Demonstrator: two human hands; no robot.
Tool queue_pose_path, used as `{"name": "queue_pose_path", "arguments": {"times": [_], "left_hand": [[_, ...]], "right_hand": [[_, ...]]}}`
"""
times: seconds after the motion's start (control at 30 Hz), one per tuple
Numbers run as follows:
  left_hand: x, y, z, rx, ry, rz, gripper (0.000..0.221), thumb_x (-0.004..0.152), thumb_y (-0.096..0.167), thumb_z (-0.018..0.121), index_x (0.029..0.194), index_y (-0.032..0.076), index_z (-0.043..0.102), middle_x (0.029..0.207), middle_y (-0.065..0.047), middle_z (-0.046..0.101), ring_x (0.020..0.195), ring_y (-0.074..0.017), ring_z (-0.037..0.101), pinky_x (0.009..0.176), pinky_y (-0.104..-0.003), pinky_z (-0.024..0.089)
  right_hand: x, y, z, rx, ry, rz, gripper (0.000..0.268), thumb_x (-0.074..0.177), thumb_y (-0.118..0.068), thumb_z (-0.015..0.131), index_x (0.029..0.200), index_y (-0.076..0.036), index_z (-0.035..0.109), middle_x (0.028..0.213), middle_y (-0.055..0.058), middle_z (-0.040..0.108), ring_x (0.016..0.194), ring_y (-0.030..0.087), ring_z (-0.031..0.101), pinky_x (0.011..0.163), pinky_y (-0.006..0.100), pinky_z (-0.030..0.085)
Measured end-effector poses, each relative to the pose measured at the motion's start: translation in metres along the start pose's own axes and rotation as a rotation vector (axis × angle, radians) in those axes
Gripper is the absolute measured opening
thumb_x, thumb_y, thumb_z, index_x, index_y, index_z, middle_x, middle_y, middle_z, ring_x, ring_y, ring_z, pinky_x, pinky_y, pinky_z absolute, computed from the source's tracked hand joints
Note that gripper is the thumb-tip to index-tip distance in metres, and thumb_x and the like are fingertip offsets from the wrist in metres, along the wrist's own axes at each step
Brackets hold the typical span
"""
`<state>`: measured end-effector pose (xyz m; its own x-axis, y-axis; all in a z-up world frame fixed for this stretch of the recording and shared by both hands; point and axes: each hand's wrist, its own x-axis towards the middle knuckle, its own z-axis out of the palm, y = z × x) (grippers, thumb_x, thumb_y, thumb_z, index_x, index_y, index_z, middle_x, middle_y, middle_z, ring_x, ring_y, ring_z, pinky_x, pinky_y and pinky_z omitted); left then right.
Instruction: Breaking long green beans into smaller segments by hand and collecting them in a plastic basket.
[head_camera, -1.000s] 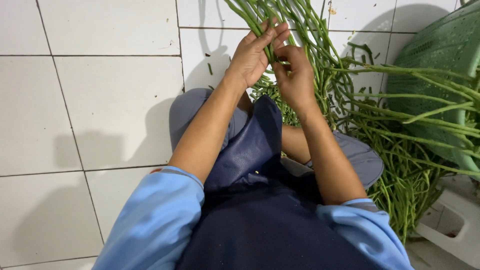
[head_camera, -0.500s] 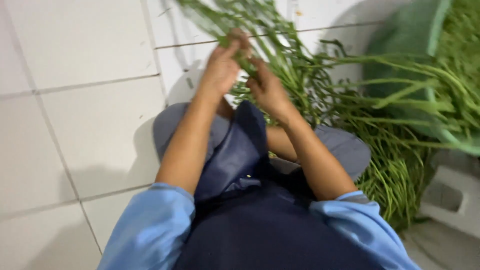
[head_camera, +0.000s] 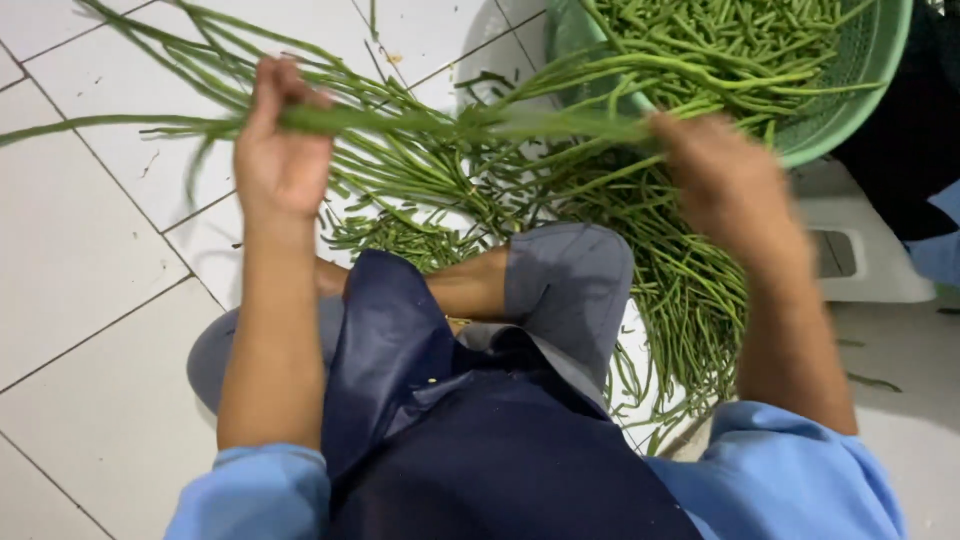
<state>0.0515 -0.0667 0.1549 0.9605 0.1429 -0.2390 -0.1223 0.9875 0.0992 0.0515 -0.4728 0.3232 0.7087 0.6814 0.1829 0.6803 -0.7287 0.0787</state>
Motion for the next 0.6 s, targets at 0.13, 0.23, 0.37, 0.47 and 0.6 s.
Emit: {"name": "queue_pose_path", "arguments": {"times": [0.13, 0.23, 0.37, 0.47, 0.6], "left_hand": [[0.002, -0.063, 0.087, 0.160, -0.271, -0.082, 0.025, 0.098, 0.006, 0.060, 0.122, 0.011, 0.060, 0.117, -0.007, 0.067, 0.109, -0.0147, 0.064, 0.109, -0.040, 0.049], [-0.006, -0.101, 0.145, 0.259, -0.441, -0.041, 0.009, 0.089, 0.012, 0.069, 0.095, 0.005, 0.067, 0.096, -0.007, 0.068, 0.097, -0.0173, 0.064, 0.103, -0.044, 0.047], [0.012, -0.142, 0.160, 0.217, -0.421, -0.157, 0.007, 0.087, -0.001, 0.062, 0.092, -0.006, 0.063, 0.084, -0.015, 0.063, 0.086, -0.0261, 0.063, 0.073, -0.030, 0.048], [0.035, -0.156, 0.141, 0.294, -0.556, -0.226, 0.023, 0.089, 0.007, 0.065, 0.105, -0.008, 0.059, 0.104, -0.022, 0.058, 0.104, -0.0313, 0.052, 0.099, -0.052, 0.042], [0.047, -0.136, 0.099, 0.541, -0.246, -0.454, 0.083, 0.085, 0.017, 0.070, 0.143, -0.009, 0.018, 0.141, -0.046, 0.020, 0.135, -0.0520, 0.027, 0.107, -0.058, 0.036]], "right_hand": [[-0.047, 0.074, -0.042, 0.500, 0.118, 0.259, 0.047, 0.096, 0.031, 0.059, 0.138, 0.011, 0.058, 0.115, 0.023, 0.061, 0.093, 0.028, 0.057, 0.078, 0.032, 0.047], [-0.086, 0.150, -0.045, 0.671, 0.200, 0.222, 0.047, 0.107, 0.033, 0.038, 0.149, 0.013, 0.039, 0.128, 0.031, 0.049, 0.112, 0.039, 0.053, 0.102, 0.045, 0.049], [-0.119, 0.231, -0.005, -0.168, 0.281, 0.037, 0.017, 0.119, 0.015, 0.052, 0.135, 0.014, 0.054, 0.126, 0.030, 0.062, 0.105, 0.039, 0.064, 0.092, 0.043, 0.054], [-0.105, 0.237, 0.017, 0.149, 0.376, 0.141, 0.030, 0.107, 0.027, 0.044, 0.135, 0.021, 0.050, 0.122, 0.034, 0.054, 0.103, 0.044, 0.056, 0.090, 0.047, 0.048], [-0.135, 0.297, 0.104, -0.462, -0.017, 0.339, 0.054, 0.076, 0.004, 0.071, 0.127, -0.015, 0.073, 0.115, 0.007, 0.071, 0.096, 0.031, 0.059, 0.086, 0.050, 0.032]]}}
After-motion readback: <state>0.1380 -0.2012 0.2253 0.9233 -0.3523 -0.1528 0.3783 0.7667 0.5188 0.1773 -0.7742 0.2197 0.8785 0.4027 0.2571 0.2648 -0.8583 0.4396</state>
